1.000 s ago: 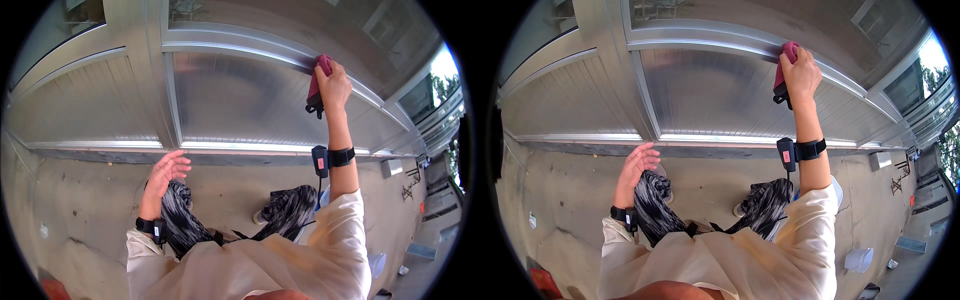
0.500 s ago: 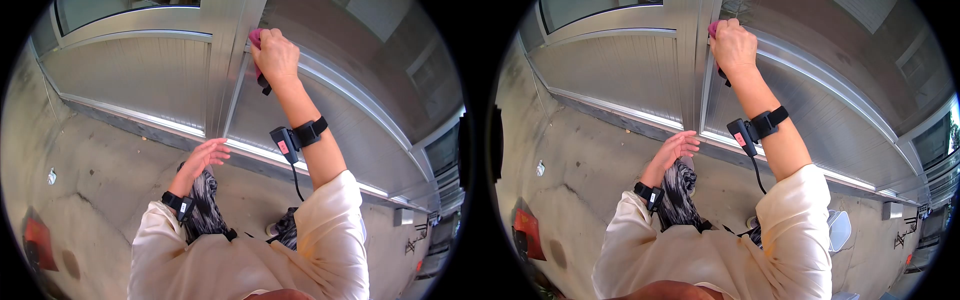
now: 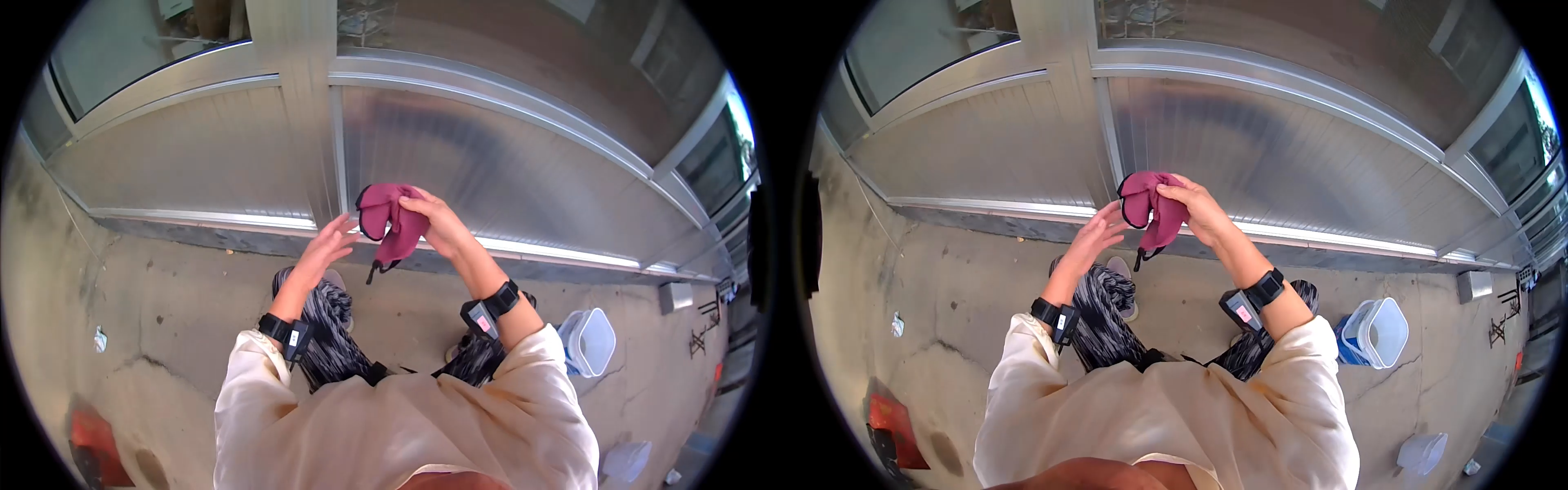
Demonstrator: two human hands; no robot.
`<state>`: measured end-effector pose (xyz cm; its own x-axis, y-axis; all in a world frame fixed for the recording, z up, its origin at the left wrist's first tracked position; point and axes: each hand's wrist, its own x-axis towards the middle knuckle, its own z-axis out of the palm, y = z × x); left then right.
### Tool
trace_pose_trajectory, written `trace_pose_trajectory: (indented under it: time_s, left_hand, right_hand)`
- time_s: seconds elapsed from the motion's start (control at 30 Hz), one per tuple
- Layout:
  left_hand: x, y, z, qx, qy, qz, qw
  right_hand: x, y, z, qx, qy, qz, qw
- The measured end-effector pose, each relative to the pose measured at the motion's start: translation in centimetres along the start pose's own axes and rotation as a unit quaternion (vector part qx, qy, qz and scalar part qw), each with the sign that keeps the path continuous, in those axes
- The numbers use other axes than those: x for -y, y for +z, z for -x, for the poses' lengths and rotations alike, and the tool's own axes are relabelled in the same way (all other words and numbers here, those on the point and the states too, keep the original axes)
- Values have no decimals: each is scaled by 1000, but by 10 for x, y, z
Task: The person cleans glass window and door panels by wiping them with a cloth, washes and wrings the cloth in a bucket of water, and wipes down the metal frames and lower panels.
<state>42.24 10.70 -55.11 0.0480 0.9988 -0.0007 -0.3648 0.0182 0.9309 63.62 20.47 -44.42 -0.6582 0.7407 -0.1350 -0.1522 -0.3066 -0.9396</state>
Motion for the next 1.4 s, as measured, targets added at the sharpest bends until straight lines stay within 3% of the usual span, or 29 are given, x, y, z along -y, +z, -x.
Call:
trace_pose_trajectory:
  time_s: [0.1,0.17,0.2,0.27,0.3,0.37,0.4,0.5,0.57,0.6,0.7,0.77,0.8,0.87,0.9,0.93,0.97,1.0,1.13,1.17,1.2,1.27,1.33,1.37,1.4]
  left_hand:
    - [8,42,-13,-27,43,42,998]
    - [13,56,-24,-88,35,-106,990]
    - [18,60,-29,-151,57,-82,983]
    - [27,55,-37,-183,54,-186,964]
    - [23,59,-38,-182,111,-300,930]
    - [4,74,-32,-188,244,-496,812]
    - [-18,87,-25,-167,37,-434,884]
    - [-28,92,-28,-169,26,-393,904]
    - [-22,92,-38,-108,46,-104,988]
    - [-23,92,-39,-114,45,-104,987]
    - [-36,92,-34,-36,-79,35,996]
    - [-12,71,-37,-23,-67,-67,995]
    - [-6,72,-31,-59,-68,-204,975]
    - [25,63,-26,-96,90,-352,927]
    - [33,65,-25,-90,90,-257,958]
    - [12,84,-10,-39,-13,-126,991]
    - [19,88,-7,29,-124,33,991]
    - [-3,111,10,22,-149,81,985]
    - [21,90,-4,-86,-107,167,976]
    - [16,82,-10,-120,-58,164,977]
    - [-10,80,-13,-179,-10,116,977]
    - [-71,63,-29,-185,168,34,968]
    - [-145,51,-49,-222,363,-128,896]
    - [-180,37,-59,-256,331,-228,879]
    - [-219,45,-66,-252,393,-266,843]
  right_hand:
    - [-16,-8,12,10,32,-90,995]
    - [-26,-18,14,-7,33,22,999]
    - [-28,-22,15,-20,27,22,999]
    - [-29,-40,25,-19,42,76,996]
    - [-36,-54,25,-18,49,94,994]
    - [-51,-69,27,-19,21,108,994]
    - [-54,-73,29,-6,-2,127,992]
    - [-44,-62,42,5,45,98,994]
    - [-42,-56,47,12,60,59,996]
    - [-41,-53,51,56,81,-4,995]
    - [-45,-57,60,102,102,-84,986]
    - [-46,-50,60,83,96,-130,983]
    - [-40,-42,63,59,91,-161,981]
    - [-39,-37,59,-13,84,-129,988]
    - [-43,-42,53,-15,88,-109,990]
    - [-48,-46,50,-25,86,-91,992]
    - [-52,-44,48,-13,89,-89,992]
    - [-55,-43,48,9,95,-72,993]
    - [-23,-22,52,95,104,-9,990]
    - [-16,-21,59,62,81,44,994]
    - [-5,-24,65,64,80,41,994]
    - [17,-42,79,62,45,87,993]
    - [21,-67,92,12,31,91,995]
    - [17,-79,96,-28,21,95,995]
    - [10,-92,101,-71,12,97,993]
